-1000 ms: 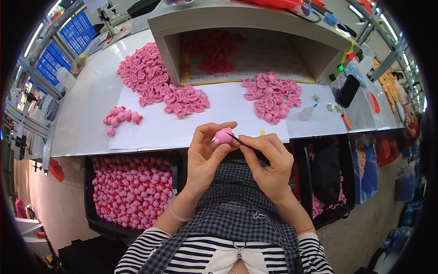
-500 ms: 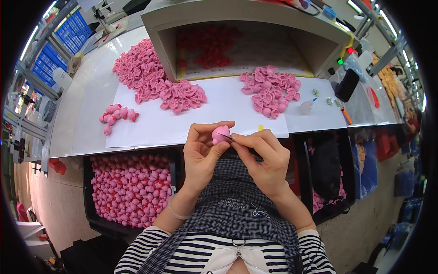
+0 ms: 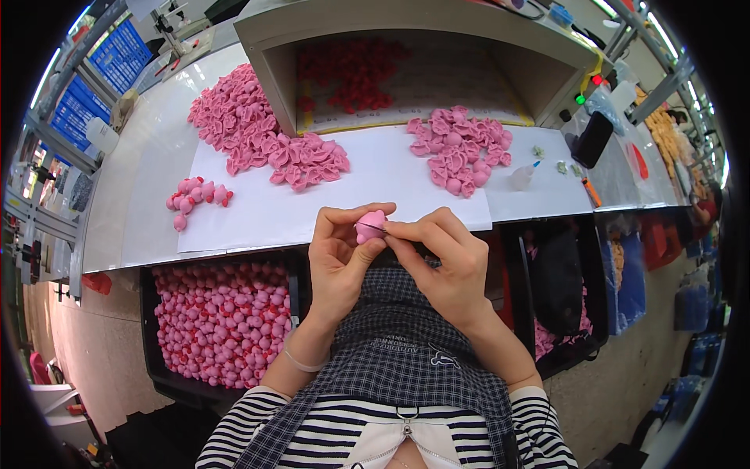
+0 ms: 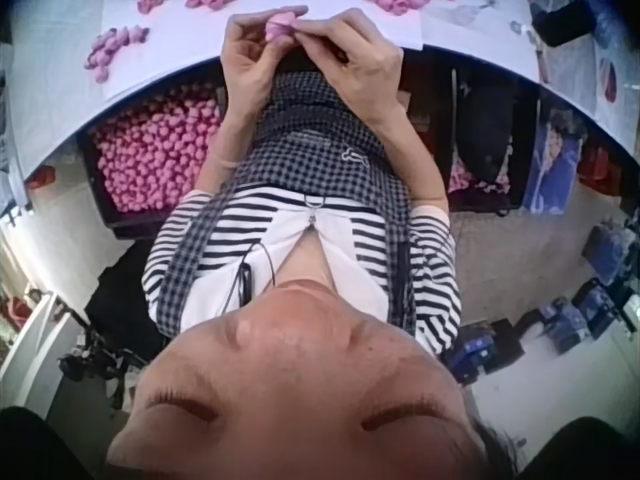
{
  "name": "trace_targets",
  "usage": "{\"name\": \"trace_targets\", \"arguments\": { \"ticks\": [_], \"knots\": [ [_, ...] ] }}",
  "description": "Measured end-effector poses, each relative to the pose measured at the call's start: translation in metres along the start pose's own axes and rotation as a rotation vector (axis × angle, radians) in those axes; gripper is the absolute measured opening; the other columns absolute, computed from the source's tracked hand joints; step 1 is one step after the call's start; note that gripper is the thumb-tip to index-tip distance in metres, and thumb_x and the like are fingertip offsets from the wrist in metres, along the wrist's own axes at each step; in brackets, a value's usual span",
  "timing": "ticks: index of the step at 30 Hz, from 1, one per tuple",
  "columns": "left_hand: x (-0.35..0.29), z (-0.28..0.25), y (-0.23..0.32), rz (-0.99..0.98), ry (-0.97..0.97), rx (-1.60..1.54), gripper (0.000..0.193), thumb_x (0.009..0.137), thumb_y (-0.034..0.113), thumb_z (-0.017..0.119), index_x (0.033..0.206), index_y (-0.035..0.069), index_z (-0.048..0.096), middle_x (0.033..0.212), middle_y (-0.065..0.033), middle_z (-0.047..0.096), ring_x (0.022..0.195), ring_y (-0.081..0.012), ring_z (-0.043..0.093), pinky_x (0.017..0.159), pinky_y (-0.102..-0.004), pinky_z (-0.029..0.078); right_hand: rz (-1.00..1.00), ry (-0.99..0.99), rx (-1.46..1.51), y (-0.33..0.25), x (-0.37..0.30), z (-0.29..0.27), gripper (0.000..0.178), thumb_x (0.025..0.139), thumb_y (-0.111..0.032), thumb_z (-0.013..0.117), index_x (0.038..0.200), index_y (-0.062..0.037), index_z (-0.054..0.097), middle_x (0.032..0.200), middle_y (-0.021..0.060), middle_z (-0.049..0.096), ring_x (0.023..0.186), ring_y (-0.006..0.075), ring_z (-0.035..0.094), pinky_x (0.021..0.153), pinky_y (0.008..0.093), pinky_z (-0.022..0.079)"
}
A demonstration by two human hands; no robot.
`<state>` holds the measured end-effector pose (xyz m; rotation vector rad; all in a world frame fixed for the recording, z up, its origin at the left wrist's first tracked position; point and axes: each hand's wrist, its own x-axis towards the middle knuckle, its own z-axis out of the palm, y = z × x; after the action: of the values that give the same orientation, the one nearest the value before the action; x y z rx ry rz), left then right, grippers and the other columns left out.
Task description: The person applies adhesive from a squeeze bottle to assemble plastic figurine components by hand and trims excess material from a piece using a small blade.
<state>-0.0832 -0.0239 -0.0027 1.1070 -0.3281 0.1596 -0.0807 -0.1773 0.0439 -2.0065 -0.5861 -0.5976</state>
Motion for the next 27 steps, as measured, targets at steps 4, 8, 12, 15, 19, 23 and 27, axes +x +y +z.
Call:
{"name": "trace_targets", "arguments": {
  "ticks": [4,8,12,15,19,23,27],
  "knots": [
    [-0.003,0.006,0.003,0.045,0.017,-0.074,0.033,0.091,0.002,0.066,0.114,0.002,0.043,0.127,-0.0245,0.057,0.113,-0.0239,0.060,0.098,-0.0359,0.052,0.012,0.047,0.010,0.001,0.005,-0.003,0.024,0.076,0.004,0.076,0.098,-0.0050,0.072,0.083,0.0058,0.063,0.069,0.0159,0.064,0.060,0.0256,0.051],
    [-0.003,0.005,0.004,0.003,0.052,-0.114,0.038,0.087,-0.001,0.070,0.113,0.002,0.044,0.124,-0.0239,0.058,0.111,-0.0241,0.061,0.095,-0.0356,0.055,-0.030,0.018,0.071,0.001,0.004,-0.003,0.023,0.077,0.005,0.074,0.098,-0.0034,0.070,0.089,0.0078,0.064,0.077,0.0185,0.065,0.063,0.0269,0.053],
    [-0.004,0.003,0.000,0.110,0.005,-0.065,0.041,0.081,-0.004,0.075,0.111,0.002,0.047,0.121,-0.0225,0.060,0.111,-0.0251,0.062,0.092,-0.0348,0.057,0.001,-0.001,0.094,0.001,0.003,-0.006,0.025,0.073,0.003,0.079,0.096,-0.0033,0.070,0.089,0.0071,0.063,0.077,0.0169,0.065,0.062,0.0269,0.052],
    [-0.005,0.002,-0.003,0.180,-0.008,-0.077,0.043,0.076,-0.007,0.078,0.108,0.002,0.051,0.118,-0.0207,0.061,0.113,-0.0261,0.062,0.090,-0.0350,0.058,0.002,-0.002,0.102,0.000,0.004,-0.009,0.026,0.070,-0.001,0.082,0.094,-0.0032,0.072,0.088,0.0068,0.063,0.076,0.0154,0.064,0.062,0.0265,0.052],
    [-0.007,0.002,0.000,0.211,-0.006,0.021,0.042,0.073,-0.011,0.078,0.106,0.001,0.053,0.114,-0.0174,0.062,0.114,-0.0277,0.062,0.088,-0.0358,0.060,0.001,-0.039,0.097,0.000,0.004,-0.013,0.025,0.069,-0.002,0.084,0.091,-0.0032,0.072,0.087,0.0068,0.064,0.073,0.0148,0.065,0.062,0.0259,0.052],
    [-0.010,0.004,0.003,0.180,0.012,0.037,0.043,0.072,-0.014,0.077,0.106,0.000,0.054,0.111,-0.0155,0.061,0.114,-0.0288,0.062,0.086,-0.0359,0.061,-0.020,-0.029,0.096,-0.003,0.003,-0.014,0.024,0.069,-0.002,0.084,0.090,-0.0032,0.072,0.085,0.0069,0.064,0.071,0.0148,0.065,0.062,0.0258,0.052],
    [-0.011,0.003,0.001,0.213,0.007,0.086,0.042,0.073,-0.015,0.076,0.106,0.000,0.054,0.110,-0.0155,0.061,0.112,-0.0289,0.063,0.084,-0.0356,0.062,-0.037,-0.051,0.078,-0.004,0.002,-0.017,0.022,0.070,-0.002,0.083,0.088,-0.0028,0.071,0.083,0.0068,0.064,0.071,0.0148,0.065,0.061,0.0258,0.052]
  ]
}}
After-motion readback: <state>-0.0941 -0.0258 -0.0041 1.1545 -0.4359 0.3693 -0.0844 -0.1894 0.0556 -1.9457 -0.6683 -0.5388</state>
